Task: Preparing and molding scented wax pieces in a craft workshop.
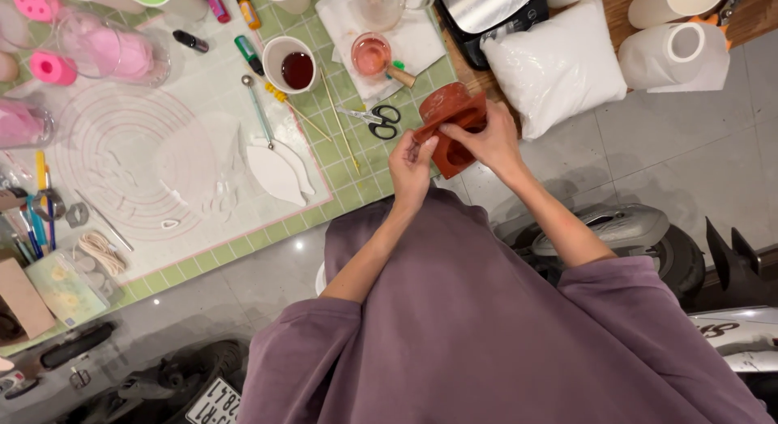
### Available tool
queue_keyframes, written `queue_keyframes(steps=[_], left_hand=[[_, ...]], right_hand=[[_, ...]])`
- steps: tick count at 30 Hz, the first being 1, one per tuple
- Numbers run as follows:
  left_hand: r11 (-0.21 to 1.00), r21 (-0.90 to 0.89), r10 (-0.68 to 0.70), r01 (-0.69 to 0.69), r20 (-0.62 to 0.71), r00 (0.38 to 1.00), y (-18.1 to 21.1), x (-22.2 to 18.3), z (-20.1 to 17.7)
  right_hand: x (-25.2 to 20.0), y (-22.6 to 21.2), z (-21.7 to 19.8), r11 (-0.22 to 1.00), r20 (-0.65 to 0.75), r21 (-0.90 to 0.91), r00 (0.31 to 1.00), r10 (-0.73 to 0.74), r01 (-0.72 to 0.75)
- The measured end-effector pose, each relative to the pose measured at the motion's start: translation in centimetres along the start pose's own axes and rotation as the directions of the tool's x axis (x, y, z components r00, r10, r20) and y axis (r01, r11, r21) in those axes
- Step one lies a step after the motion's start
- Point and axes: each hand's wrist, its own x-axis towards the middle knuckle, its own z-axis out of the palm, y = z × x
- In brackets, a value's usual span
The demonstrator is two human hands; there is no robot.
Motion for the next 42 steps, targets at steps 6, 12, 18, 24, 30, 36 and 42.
queue_keyframes(steps=[6, 12, 18, 24, 30, 36, 42], left_hand=[[0.994, 0.104, -0.022, 0.022, 0.004, 1.0, 2.2, -0.2, 0.2], [0.973, 0.198, 0.11, -0.118, 0.052, 0.993, 3.9, 0.6, 0.9], [0.885, 0.379, 0.239, -0.27, 0.128, 0.963, 5.4, 0.7, 1.3], [0.795, 0.448, 0.296, -0.408, 0.299, 0.907, 6.9, 1.3, 0.5], [0.656, 0.634, 0.232, -0.41, 0.347, 0.908, 5.4, 3.9, -2.5], [0.796, 0.606, -0.186, 0.0, 0.244, 0.952, 6.5, 6.8, -2.4], [0.854, 0.47, -0.055, -0.224, 0.51, 0.859, 11.9, 7.6, -1.8]], right_hand=[[0.7, 3.0, 1.2, 0.979, 0.04, 0.185, 0.994, -0.098, 0.089], [1.0, 7.5, 1.6, 0.978, 0.173, 0.194, 0.984, 0.046, -0.08], [1.5, 8.4, 0.2, 0.89, 0.351, 0.399, 0.933, 0.074, -0.221], [1.4, 5.4, -2.4, 0.898, 0.274, 0.44, 0.954, -0.122, -0.012], [1.6, 2.9, -4.3, 0.929, 0.151, 0.261, 0.94, -0.306, 0.261], [2.9, 2.2, -3.9, 0.946, 0.351, 0.129, 0.878, -0.325, 0.298], [6.5, -2.1, -3.1, 0.961, 0.614, -0.136, 0.782, -0.11, 0.243]])
